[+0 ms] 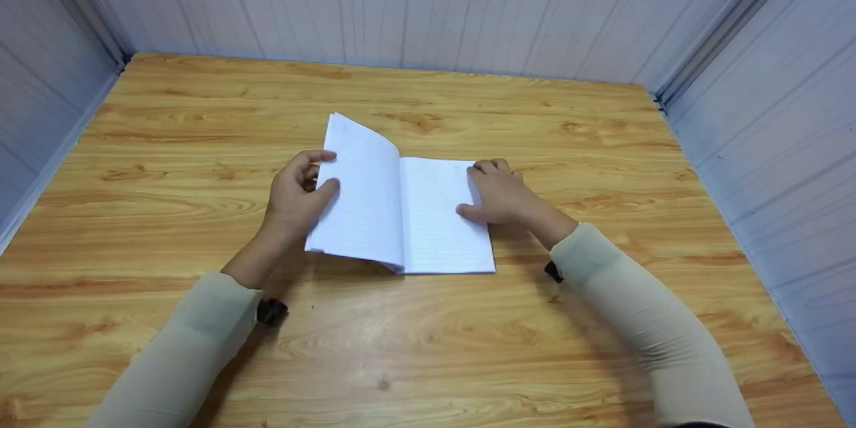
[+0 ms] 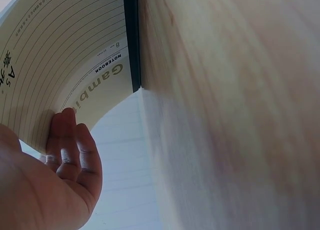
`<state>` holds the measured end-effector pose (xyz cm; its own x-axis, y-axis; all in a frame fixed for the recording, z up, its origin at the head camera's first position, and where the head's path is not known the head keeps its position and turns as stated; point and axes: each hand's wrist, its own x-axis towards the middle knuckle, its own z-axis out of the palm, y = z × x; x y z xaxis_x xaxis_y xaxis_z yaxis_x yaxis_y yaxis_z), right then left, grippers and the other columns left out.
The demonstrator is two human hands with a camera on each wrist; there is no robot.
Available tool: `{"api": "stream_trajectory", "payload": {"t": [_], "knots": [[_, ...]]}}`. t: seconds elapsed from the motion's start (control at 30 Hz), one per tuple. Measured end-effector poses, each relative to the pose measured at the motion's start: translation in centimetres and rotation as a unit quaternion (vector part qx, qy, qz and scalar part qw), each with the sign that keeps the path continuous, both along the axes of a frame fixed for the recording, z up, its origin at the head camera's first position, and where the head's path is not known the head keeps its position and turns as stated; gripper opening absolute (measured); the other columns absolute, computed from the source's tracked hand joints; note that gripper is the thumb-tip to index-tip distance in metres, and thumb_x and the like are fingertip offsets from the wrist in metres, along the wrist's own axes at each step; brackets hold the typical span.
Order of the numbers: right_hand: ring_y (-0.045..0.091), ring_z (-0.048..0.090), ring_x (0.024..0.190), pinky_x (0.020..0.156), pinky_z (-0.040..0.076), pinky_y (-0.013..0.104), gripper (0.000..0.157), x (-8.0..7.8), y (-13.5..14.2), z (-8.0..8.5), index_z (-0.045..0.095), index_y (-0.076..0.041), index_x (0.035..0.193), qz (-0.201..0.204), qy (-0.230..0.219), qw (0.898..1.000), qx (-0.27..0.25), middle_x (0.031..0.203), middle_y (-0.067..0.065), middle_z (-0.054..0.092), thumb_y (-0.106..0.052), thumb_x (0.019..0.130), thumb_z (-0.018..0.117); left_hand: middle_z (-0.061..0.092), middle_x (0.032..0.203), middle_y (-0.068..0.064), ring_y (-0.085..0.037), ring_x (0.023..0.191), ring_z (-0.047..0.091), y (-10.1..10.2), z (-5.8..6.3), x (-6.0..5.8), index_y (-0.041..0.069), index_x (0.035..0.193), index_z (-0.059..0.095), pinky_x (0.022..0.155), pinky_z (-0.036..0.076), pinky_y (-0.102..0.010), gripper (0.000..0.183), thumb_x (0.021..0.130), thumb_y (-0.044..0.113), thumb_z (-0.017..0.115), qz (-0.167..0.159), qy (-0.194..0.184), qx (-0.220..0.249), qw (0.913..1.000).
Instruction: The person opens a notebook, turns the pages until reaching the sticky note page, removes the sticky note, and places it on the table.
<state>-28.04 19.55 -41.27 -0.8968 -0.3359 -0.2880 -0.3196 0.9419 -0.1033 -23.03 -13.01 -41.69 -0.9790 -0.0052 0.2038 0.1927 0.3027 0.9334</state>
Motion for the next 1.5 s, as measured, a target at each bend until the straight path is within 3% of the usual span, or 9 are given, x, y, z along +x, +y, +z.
{"api": "stream_trajectory", "payload": {"t": [0.27,0.5,0.6,0.77,1.03,1.3,1.5], "knots": [[0.039,0.018,0.143,0.107,0.025,0.061,0.083,-0.1,0.0,-0.1,0.033,-0.004,0.148,0.009,0.007,1.000,-0.002,0.155,0.017,0.027,-0.056,0.088,0.055,0.041,0.071,-0.001,-0.011,0.067,0.039,0.1,0.1,0.1,0.008,0.120,0.062,0.062,0.033,-0.021,0.035,0.085,0.006,0.061,0.006,0.001,0.002,1.0000],[0.039,0.020,0.140,0.106,0.026,0.059,0.079,0.0,0.0,-0.2,0.037,-0.003,0.146,0.016,0.013,1.000,-0.016,0.151,0.018,0.031,-0.053,0.088,0.056,0.068,0.090,-0.012,-0.009,0.069,0.050,0.0,0.1,0.1,0.007,0.122,0.060,0.061,0.040,-0.018,0.037,0.085,0.004,0.058,-0.006,-0.012,0.017,0.9998],[0.039,0.020,0.139,0.106,0.026,0.058,0.078,0.0,-0.1,-0.2,0.037,-0.005,0.146,0.013,0.011,1.000,-0.019,0.150,0.018,0.032,-0.053,0.088,0.057,0.062,0.081,-0.011,-0.009,0.067,0.046,0.3,1.3,0.8,0.003,0.123,0.059,0.061,0.037,-0.017,0.038,0.086,0.002,0.056,-0.005,-0.021,0.015,0.9996],[0.038,0.022,0.137,0.106,0.026,0.057,0.075,0.0,-0.2,-0.1,0.037,-0.007,0.147,0.017,0.011,1.000,-0.021,0.149,0.017,0.033,-0.050,0.089,0.057,0.037,0.068,-0.002,-0.010,0.064,0.036,0.9,3.4,2.1,-0.003,0.123,0.058,0.060,0.031,-0.019,0.037,0.086,0.000,0.053,-0.006,-0.023,0.014,0.9996],[0.032,0.038,0.116,0.094,0.032,0.050,0.071,0.3,-0.4,0.3,0.043,-0.013,0.144,0.028,0.041,0.998,-0.029,0.132,0.015,0.049,-0.047,0.086,0.063,0.037,0.070,-0.003,-0.010,0.066,0.037,1.0,3.4,2.1,-0.003,0.122,0.059,0.062,0.033,-0.020,0.036,0.087,0.000,0.053,-0.002,-0.022,0.019,0.9996],[0.034,0.047,0.113,0.096,0.033,0.053,0.075,0.6,-0.6,0.7,0.038,-0.019,0.147,-0.020,0.030,0.998,-0.048,0.131,0.015,0.057,-0.048,0.083,0.066,0.033,0.069,-0.002,-0.009,0.064,0.035,1.2,3.3,2.2,-0.002,0.122,0.059,0.060,0.031,-0.020,0.036,0.088,0.002,0.053,0.005,-0.029,0.022,0.9993],[0.038,0.048,0.127,0.106,0.032,0.054,0.082,0.5,-0.5,0.7,0.030,-0.009,0.149,-0.076,0.019,0.992,-0.095,0.140,0.018,0.052,-0.040,0.084,0.068,0.034,0.067,-0.002,-0.007,0.061,0.034,1.1,3.6,2.3,-0.004,0.122,0.059,0.059,0.031,-0.019,0.036,0.087,0.000,0.051,-0.003,-0.023,0.020,0.9995]]}}
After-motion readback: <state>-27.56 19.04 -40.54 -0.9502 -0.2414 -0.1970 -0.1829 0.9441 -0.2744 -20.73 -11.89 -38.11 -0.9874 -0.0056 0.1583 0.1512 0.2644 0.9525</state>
